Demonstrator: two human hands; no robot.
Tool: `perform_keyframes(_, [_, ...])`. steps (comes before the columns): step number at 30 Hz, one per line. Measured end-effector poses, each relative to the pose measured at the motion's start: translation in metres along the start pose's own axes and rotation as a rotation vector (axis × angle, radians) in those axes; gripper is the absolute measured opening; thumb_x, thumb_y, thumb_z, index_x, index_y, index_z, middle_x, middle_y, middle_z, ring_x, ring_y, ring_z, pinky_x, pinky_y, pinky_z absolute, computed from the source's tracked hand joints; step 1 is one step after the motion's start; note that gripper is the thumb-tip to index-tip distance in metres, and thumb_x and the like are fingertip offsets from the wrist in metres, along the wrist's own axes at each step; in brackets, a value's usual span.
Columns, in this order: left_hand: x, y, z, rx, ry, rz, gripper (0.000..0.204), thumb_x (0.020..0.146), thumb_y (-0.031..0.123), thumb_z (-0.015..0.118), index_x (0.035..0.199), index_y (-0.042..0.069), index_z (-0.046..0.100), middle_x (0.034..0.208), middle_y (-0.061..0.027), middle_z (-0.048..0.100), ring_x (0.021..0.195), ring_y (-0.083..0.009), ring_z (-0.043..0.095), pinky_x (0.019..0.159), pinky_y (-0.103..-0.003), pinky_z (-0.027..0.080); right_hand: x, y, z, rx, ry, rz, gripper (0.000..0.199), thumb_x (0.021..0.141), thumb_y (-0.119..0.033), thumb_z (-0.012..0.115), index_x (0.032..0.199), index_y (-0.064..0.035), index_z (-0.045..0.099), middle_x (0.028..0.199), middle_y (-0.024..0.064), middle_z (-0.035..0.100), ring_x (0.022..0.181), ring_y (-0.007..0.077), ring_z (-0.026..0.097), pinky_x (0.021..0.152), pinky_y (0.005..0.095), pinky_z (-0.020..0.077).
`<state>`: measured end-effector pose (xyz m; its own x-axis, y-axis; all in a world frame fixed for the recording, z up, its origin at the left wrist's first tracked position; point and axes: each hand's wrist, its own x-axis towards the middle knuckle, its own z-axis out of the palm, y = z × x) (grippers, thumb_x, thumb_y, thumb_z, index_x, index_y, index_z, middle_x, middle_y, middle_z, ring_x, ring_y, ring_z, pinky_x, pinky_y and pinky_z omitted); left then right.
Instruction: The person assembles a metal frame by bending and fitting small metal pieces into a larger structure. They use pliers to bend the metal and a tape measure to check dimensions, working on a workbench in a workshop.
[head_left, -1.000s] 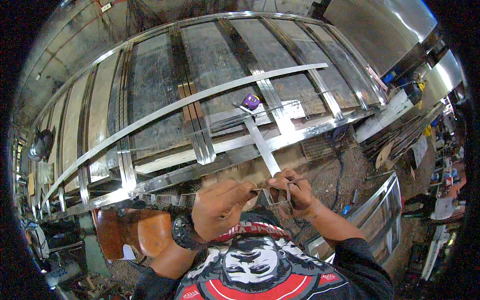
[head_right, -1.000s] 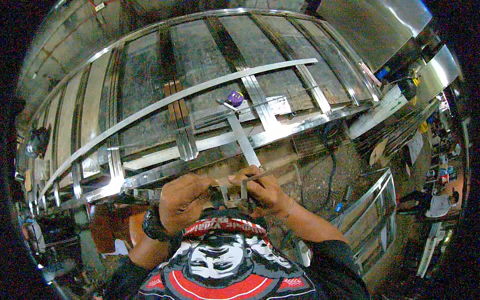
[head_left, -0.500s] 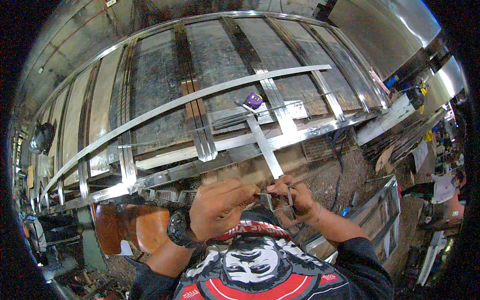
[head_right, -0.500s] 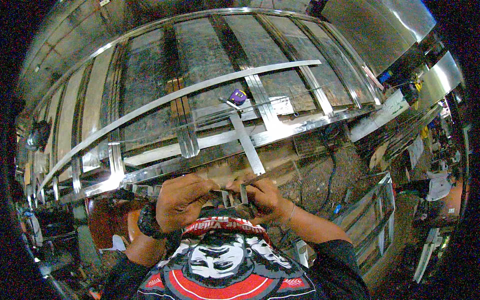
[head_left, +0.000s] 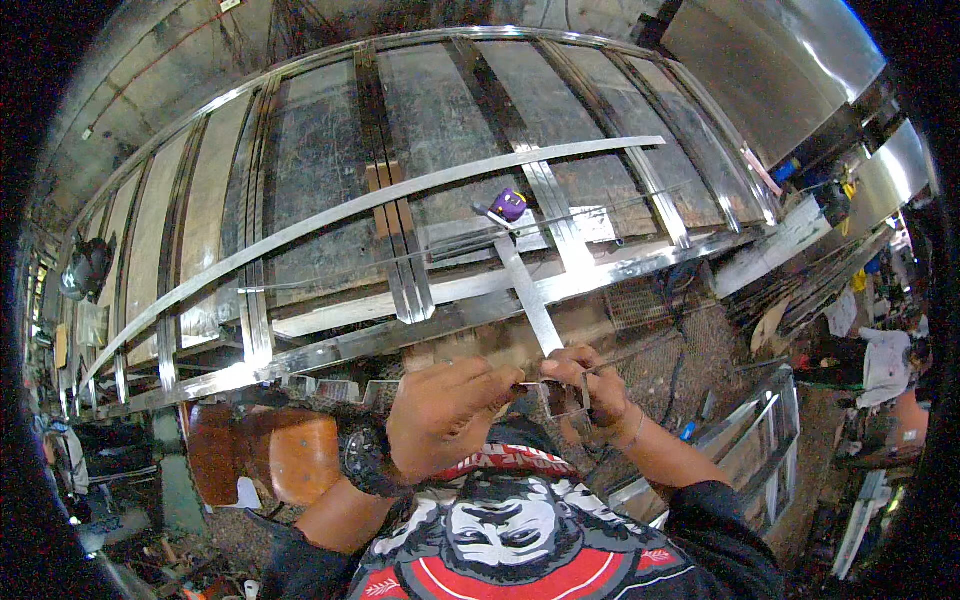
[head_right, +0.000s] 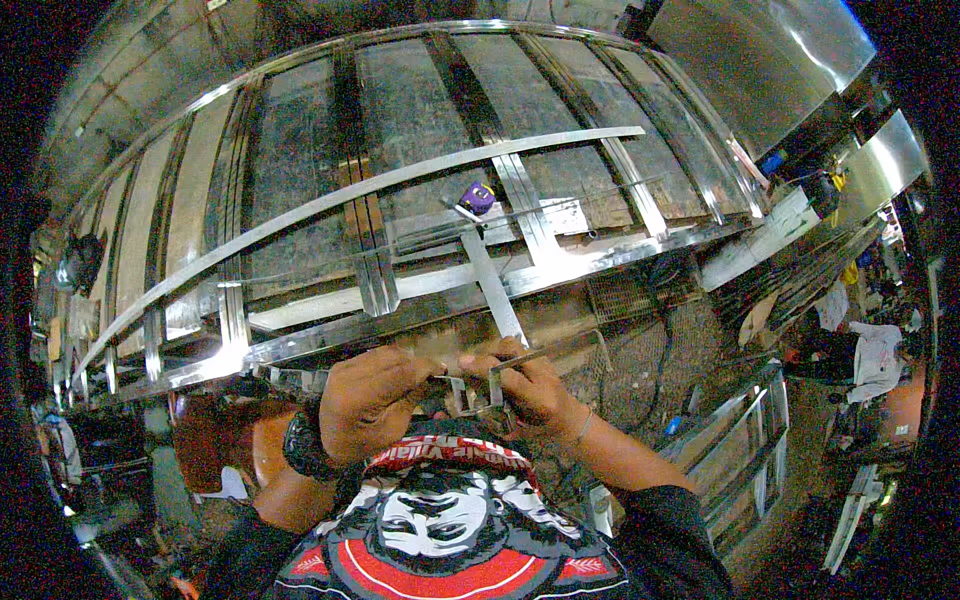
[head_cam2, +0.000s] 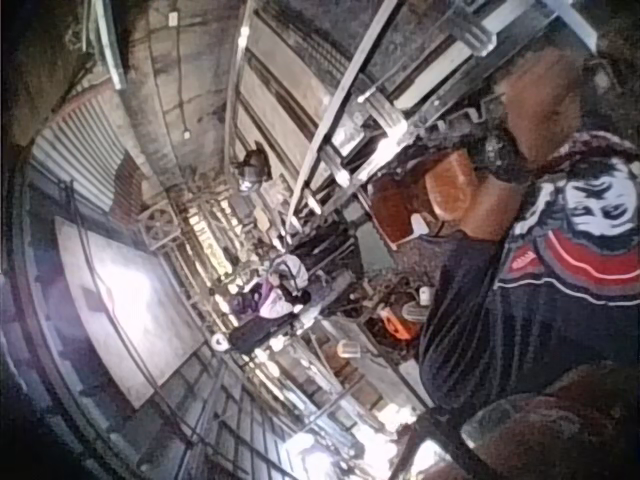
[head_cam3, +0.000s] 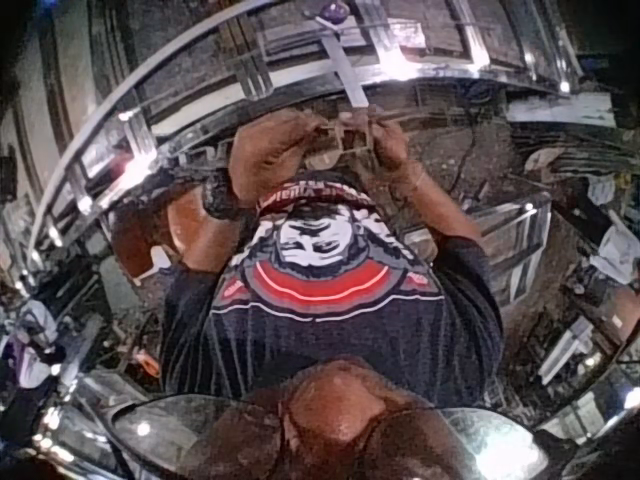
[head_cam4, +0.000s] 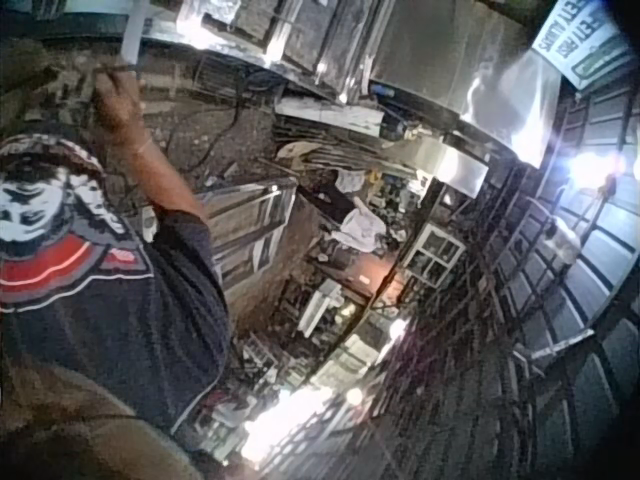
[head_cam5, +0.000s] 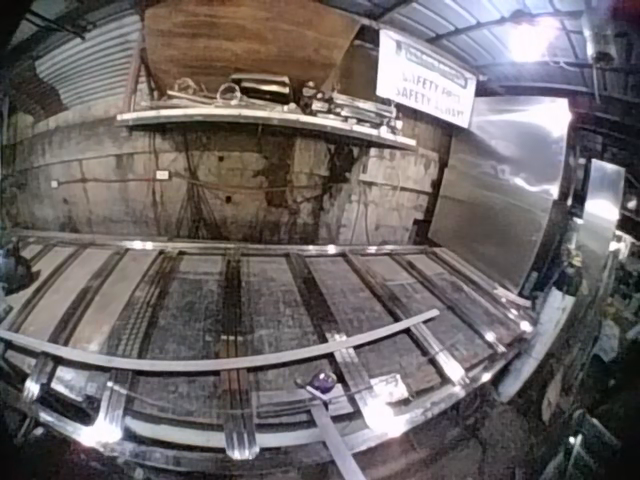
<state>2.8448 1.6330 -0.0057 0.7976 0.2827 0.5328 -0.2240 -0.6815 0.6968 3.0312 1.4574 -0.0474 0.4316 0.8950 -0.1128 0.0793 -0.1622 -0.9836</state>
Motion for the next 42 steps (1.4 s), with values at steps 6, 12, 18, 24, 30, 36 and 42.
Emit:
perform_keyframes(6, [-0.007, 0.011, 0.002, 0.307, 0.168, 0.006, 0.05, 0.074, 0.001, 0.074, 0.123, 0.01, 0.069, 0.093, -0.009, 0.068, 0.076, -0.0277, 0.066, 0.065, -0.037, 0.054, 0.02, 0.018, -0.017, -0.595, -0.056, -0.796, 0.049, 0.09, -0.007, 0.061, 0.139, -0.0019, 0.058, 0.137, 0.0159, 0.061, 0.128, 0.0378, 0.055, 0.112, 0.0487, 0.0418])
perform_keyframes(12, [-0.006, 0.01, 0.001, 0.441, 0.122, -0.03, 0.052, 0.075, 0.002, 0.072, 0.126, 0.011, 0.069, 0.1, -0.0085, 0.068, 0.081, -0.0275, 0.065, 0.067, -0.038, 0.055, 0.002, 0.042, -0.016, -0.226, 0.07, -0.297, 0.057, 0.092, 0.012, 0.057, 0.147, -0.0018, 0.049, 0.132, 0.0121, 0.063, 0.123, 0.0249, 0.06, 0.101, 0.0402, 0.052])
perform_keyframes(18, [-0.008, -0.005, 0.005, 0.439, 0.156, -0.089, 0.053, 0.076, 0.0, 0.07, 0.127, 0.014, 0.068, 0.099, -0.0086, 0.066, 0.085, -0.0286, 0.065, 0.069, -0.039, 0.055, -0.003, 0.012, -0.006, -0.289, 0.08, -0.355, 0.05, 0.098, 0.004, 0.056, 0.147, -0.0011, 0.048, 0.13, 0.0123, 0.063, 0.119, 0.0196, 0.059, 0.097, 0.031, 0.0479])
perform_keyframes(24, [0.003, -0.012, 0.001, 0.312, 0.137, -0.227, 0.054, 0.076, -0.006, 0.066, 0.125, 0.015, 0.07, 0.095, -0.0108, 0.064, 0.084, -0.0317, 0.065, 0.072, -0.04, 0.055, -0.009, 0.005, -0.016, -0.034, 0.111, 0.23, 0.043, 0.098, -0.015, 0.066, 0.138, -0.0031, 0.056, 0.117, 0.0048, 0.068, 0.105, 0.0139, 0.062, 0.092, 0.0312, 0.0502])
perform_keyframes(30, [0.014, -0.031, -0.005, 0.139, 0.137, -0.301, 0.041, 0.091, 0.006, 0.065, 0.131, 0.017, 0.067, 0.091, -0.0112, 0.063, 0.081, -0.0314, 0.064, 0.069, -0.038, 0.052, -0.005, -0.011, -0.049, 0.527, 0.075, 0.477, 0.042, 0.092, -0.016, 0.062, 0.127, 0.007, 0.058, 0.097, 0.0161, 0.071, 0.091, 0.0263, 0.07, 0.087, 0.0402, 0.0559])
perform_keyframes(36, [0.029, -0.04, -0.006, -0.08, 0.306, -0.31, 0.027, 0.095, 0.002, 0.064, 0.121, 0.007, 0.071, 0.087, -0.013, 0.064, 0.074, -0.0246, 0.063, 0.07, -0.032, 0.049, -0.005, 0.032, -0.035, 0.808, -0.033, 0.581, 0.062, 0.088, -0.023, 0.052, 0.14, 0.01, 0.044, 0.127, 0.0325, 0.062, 0.109, 0.0409, 0.067, 0.101, 0.0506, 0.0523])
perform_keyframes(42, [0.037, -0.048, 0.008, -0.375, 0.399, -0.505, 0.021, 0.1, 0.018, 0.068, 0.112, 0.001, 0.068, 0.083, -0.0005, 0.065, 0.075, -0.0052, 0.055, 0.067, -0.023, 0.045, -0.014, 0.003, -0.009, 0.857, -0.112, 0.551, 0.067, 0.08, -0.018, 0.059, 0.14, 0.0107, 0.045, 0.131, 0.0339, 0.06, 0.118, 0.0426, 0.063, 0.11, 0.0526, 0.0449])
